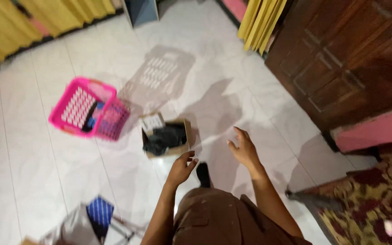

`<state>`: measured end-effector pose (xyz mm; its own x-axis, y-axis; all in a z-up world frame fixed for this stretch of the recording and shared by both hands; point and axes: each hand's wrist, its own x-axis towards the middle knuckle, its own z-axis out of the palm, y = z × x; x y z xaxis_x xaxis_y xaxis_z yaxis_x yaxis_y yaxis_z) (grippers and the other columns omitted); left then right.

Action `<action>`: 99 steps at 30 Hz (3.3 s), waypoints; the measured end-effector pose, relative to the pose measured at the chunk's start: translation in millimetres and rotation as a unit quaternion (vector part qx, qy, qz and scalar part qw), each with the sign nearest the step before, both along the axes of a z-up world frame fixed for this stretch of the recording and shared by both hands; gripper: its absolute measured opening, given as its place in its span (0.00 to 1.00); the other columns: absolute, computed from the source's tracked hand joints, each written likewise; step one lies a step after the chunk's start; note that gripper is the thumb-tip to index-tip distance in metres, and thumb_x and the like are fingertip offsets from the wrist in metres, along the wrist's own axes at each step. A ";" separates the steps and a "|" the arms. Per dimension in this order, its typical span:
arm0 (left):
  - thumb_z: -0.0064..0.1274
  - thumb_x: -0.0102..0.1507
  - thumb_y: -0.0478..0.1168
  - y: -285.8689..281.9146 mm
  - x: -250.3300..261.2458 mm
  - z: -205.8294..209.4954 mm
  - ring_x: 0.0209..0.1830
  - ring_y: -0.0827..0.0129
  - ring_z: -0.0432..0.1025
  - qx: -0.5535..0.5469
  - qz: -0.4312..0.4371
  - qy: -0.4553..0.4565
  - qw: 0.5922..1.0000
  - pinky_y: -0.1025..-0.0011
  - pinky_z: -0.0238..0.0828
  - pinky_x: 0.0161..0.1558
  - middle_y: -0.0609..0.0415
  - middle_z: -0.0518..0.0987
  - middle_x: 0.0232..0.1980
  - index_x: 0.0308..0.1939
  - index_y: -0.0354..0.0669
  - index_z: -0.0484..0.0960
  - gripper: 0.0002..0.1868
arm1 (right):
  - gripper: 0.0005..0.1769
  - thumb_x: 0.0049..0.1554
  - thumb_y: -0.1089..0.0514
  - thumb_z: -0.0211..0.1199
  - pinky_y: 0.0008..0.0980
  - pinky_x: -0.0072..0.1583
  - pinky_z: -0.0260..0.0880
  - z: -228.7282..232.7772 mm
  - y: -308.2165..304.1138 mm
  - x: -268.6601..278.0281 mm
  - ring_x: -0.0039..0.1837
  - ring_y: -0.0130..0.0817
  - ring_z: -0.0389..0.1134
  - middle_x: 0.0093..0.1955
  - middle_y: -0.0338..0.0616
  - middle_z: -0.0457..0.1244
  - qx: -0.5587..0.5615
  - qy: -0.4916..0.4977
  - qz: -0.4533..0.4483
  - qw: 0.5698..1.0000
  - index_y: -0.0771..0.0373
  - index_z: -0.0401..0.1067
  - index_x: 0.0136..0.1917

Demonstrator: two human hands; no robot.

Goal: The person sorts various boxed items and electronic accessories on a shelf, then packs items into an open cardboard box by hand.

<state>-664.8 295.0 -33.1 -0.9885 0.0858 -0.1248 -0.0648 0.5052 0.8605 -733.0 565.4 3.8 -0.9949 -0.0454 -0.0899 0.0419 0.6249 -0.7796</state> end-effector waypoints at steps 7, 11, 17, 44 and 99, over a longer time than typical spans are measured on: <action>0.54 0.66 0.48 14.6 -197.6 66.1 0.52 0.46 0.77 -0.069 -0.051 0.074 0.994 0.57 0.73 0.55 0.39 0.80 0.58 0.64 0.37 0.76 0.26 | 0.38 0.57 0.52 0.64 0.40 0.61 0.70 33.1 13.4 -145.6 0.69 0.43 0.66 0.74 0.50 0.57 0.030 0.036 -0.031 0.998 0.60 0.57 0.77; 0.54 0.66 0.48 28.2 -277.8 67.7 0.59 0.42 0.73 -0.071 -0.160 0.153 0.973 0.55 0.70 0.58 0.37 0.78 0.60 0.66 0.37 0.74 0.27 | 0.39 0.56 0.52 0.62 0.40 0.58 0.73 34.6 23.4 -205.8 0.70 0.40 0.65 0.77 0.46 0.54 0.030 -0.028 -0.019 0.999 0.56 0.55 0.78; 0.51 0.67 0.53 27.4 -390.0 33.2 0.62 0.46 0.70 -0.162 -0.232 0.020 0.959 0.55 0.67 0.60 0.42 0.76 0.64 0.68 0.42 0.71 0.30 | 0.40 0.57 0.50 0.64 0.41 0.65 0.67 -7.0 67.2 -311.9 0.70 0.42 0.64 0.77 0.46 0.53 0.058 -0.062 0.006 0.996 0.55 0.54 0.78; 0.54 0.67 0.46 -107.1 -901.8 3.9 0.57 0.58 0.79 0.058 0.233 0.025 0.970 0.66 0.74 0.52 0.44 0.82 0.61 0.64 0.36 0.76 0.24 | 0.33 0.57 0.57 0.66 0.37 0.61 0.72 -11.2 -118.0 -973.9 0.63 0.41 0.70 0.71 0.49 0.60 -0.071 0.040 0.191 0.978 0.60 0.61 0.74; 0.56 0.65 0.47 -337.4 -1607.4 84.8 0.60 0.44 0.72 -0.118 0.446 0.025 0.887 0.57 0.70 0.57 0.41 0.78 0.62 0.66 0.37 0.74 0.28 | 0.28 0.53 0.52 0.81 0.57 0.72 0.55 64.7 -657.8 -1841.2 0.75 0.57 0.53 0.77 0.53 0.51 -0.077 0.429 0.242 0.867 0.57 0.68 0.59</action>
<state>-2272.2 -42.4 51.7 -0.6551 -0.7555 0.0110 -0.4937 0.4391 0.7506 -2574.2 -92.4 68.5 -0.5532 -0.4221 0.7182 -0.8330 0.2924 -0.4697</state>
